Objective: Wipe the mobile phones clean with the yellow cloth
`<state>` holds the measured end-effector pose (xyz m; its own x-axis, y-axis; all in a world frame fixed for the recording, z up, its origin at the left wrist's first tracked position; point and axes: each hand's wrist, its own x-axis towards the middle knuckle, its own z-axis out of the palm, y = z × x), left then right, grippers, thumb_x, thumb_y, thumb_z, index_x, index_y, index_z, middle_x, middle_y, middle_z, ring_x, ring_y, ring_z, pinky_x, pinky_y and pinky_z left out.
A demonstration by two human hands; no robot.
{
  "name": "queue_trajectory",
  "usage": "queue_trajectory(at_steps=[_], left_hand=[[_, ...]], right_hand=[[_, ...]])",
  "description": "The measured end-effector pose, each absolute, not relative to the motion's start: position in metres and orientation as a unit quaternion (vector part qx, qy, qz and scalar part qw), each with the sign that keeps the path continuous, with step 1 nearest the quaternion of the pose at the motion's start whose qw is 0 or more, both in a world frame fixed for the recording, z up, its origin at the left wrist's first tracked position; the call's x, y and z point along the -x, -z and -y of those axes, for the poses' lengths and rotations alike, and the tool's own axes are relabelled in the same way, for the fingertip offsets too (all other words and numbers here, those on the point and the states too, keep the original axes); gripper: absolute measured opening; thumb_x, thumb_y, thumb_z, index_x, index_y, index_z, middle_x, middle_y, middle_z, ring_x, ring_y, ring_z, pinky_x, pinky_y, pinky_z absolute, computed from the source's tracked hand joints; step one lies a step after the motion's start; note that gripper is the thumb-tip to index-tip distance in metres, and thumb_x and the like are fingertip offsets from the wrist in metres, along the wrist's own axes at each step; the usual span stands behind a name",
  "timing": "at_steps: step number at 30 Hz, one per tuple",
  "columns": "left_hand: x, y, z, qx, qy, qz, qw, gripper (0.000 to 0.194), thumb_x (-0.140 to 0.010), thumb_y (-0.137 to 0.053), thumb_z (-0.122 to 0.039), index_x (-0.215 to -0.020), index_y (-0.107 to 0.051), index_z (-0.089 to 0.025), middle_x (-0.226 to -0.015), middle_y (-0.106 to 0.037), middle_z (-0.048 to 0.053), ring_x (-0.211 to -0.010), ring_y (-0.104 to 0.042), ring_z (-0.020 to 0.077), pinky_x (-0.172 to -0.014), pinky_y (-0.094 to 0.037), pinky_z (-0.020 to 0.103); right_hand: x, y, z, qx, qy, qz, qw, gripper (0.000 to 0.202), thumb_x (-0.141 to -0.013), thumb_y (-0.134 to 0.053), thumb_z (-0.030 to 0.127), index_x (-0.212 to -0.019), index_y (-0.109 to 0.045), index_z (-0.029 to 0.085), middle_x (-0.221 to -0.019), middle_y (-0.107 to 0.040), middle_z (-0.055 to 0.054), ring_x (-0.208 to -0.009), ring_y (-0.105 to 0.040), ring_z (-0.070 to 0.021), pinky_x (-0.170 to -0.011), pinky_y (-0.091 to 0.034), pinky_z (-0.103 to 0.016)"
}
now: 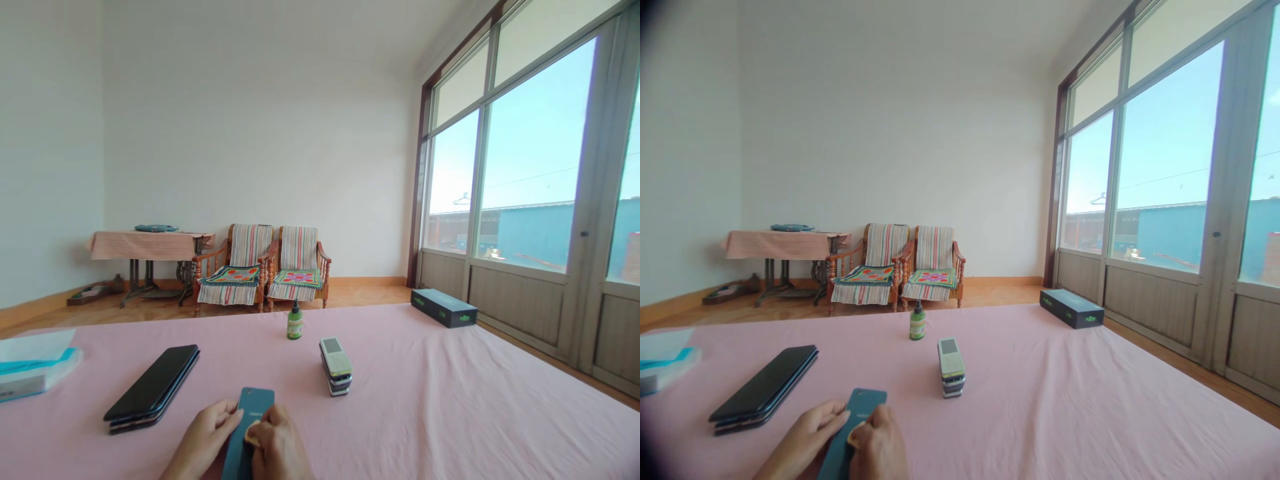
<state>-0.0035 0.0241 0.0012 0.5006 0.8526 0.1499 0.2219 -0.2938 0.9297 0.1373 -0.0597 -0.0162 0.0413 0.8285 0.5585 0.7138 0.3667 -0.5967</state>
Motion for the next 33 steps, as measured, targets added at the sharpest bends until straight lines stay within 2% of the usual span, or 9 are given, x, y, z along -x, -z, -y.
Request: queue_trajectory(at_steps=[4,8,11,15,18,21,24,33], left_hand=[[0.004,-0.002,-0.023,-0.733,-0.338,-0.369,0.461,0.043,-0.066,-0.065,-0.059,-0.074,-0.066,-0.018,-0.067,-0.067,0.002,-0.071,-0.063,0.0253,-0.065,-0.049,0.029],[0.005,-0.008,-0.016,-0.74,-0.338,-0.346,0.468,0.044,-0.069,-0.063,-0.059,-0.079,-0.068,-0.016,-0.068,-0.067,0.003,-0.069,-0.062,0.0243,-0.064,-0.047,0.029],[0.004,-0.009,-0.008,-0.736,-0.345,-0.349,0.467,0.045,-0.072,-0.061,-0.057,-0.08,-0.068,-0.014,-0.067,-0.068,0.004,-0.067,-0.062,0.0238,-0.062,-0.047,0.029],[0.004,-0.001,-0.005,-0.714,-0.368,-0.378,0.46,0.039,-0.074,-0.061,-0.049,-0.084,-0.067,-0.012,-0.072,-0.069,0.006,-0.07,-0.063,0.0232,-0.062,-0.045,0.028],[0.003,0.006,-0.007,-0.704,-0.386,-0.388,0.453,0.033,-0.076,-0.061,-0.043,-0.084,-0.067,-0.011,-0.074,-0.069,0.007,-0.068,-0.062,0.0218,-0.059,-0.043,0.026],[0.002,0.01,-0.007,-0.699,-0.399,-0.391,0.446,0.03,-0.077,-0.061,-0.04,-0.079,-0.065,-0.011,-0.067,-0.068,0.006,-0.063,-0.061,0.0204,-0.053,-0.039,0.024],[0.003,0.012,-0.008,-0.7,-0.406,-0.39,0.44,0.029,-0.078,-0.061,-0.04,-0.079,-0.064,-0.011,-0.064,-0.066,0.005,-0.059,-0.06,0.0193,-0.05,-0.036,0.023],[0.002,0.011,-0.005,-0.704,-0.398,-0.411,0.421,0.027,-0.078,-0.059,-0.034,-0.088,-0.066,-0.01,-0.062,-0.065,0.003,-0.055,-0.057,0.0172,-0.049,-0.032,0.023]], right_hand=[[-0.142,0.011,0.055,0.587,-0.066,0.677,0.438,0.025,-0.071,-0.048,0.0,-0.067,-0.064,0.019,-0.078,-0.062,-0.005,-0.074,-0.059,-0.0171,-0.06,-0.041,-0.023],[-0.149,0.004,0.033,0.597,-0.062,0.664,0.446,0.026,-0.072,-0.047,0.0,-0.06,-0.062,0.017,-0.071,-0.059,-0.004,-0.07,-0.058,-0.0154,-0.06,-0.039,-0.023],[-0.152,0.002,0.018,0.588,-0.077,0.667,0.451,0.03,-0.076,-0.042,0.0,-0.062,-0.063,0.016,-0.073,-0.058,-0.004,-0.073,-0.056,-0.0149,-0.065,-0.039,-0.023],[-0.153,0.007,0.022,0.567,-0.095,0.685,0.447,0.031,-0.075,-0.04,-0.001,-0.072,-0.065,0.017,-0.081,-0.058,-0.006,-0.082,-0.054,-0.0175,-0.072,-0.039,-0.026],[-0.157,0.009,0.031,0.544,-0.106,0.71,0.436,0.034,-0.074,-0.039,-0.003,-0.074,-0.065,0.019,-0.081,-0.058,-0.005,-0.081,-0.054,-0.017,-0.072,-0.039,-0.025],[-0.158,0.009,0.028,0.533,-0.094,0.724,0.428,0.034,-0.073,-0.04,-0.003,-0.072,-0.064,0.02,-0.078,-0.058,-0.004,-0.077,-0.055,-0.0167,-0.069,-0.039,-0.025],[-0.155,0.008,0.016,0.542,-0.083,0.716,0.432,0.031,-0.073,-0.042,-0.001,-0.067,-0.064,0.02,-0.074,-0.057,-0.003,-0.074,-0.055,-0.0167,-0.067,-0.039,-0.025],[-0.143,0.006,0.014,0.541,-0.115,0.699,0.454,0.027,-0.082,-0.044,0.01,-0.071,-0.066,0.021,-0.074,-0.058,-0.004,-0.072,-0.057,-0.0169,-0.065,-0.042,-0.026]])
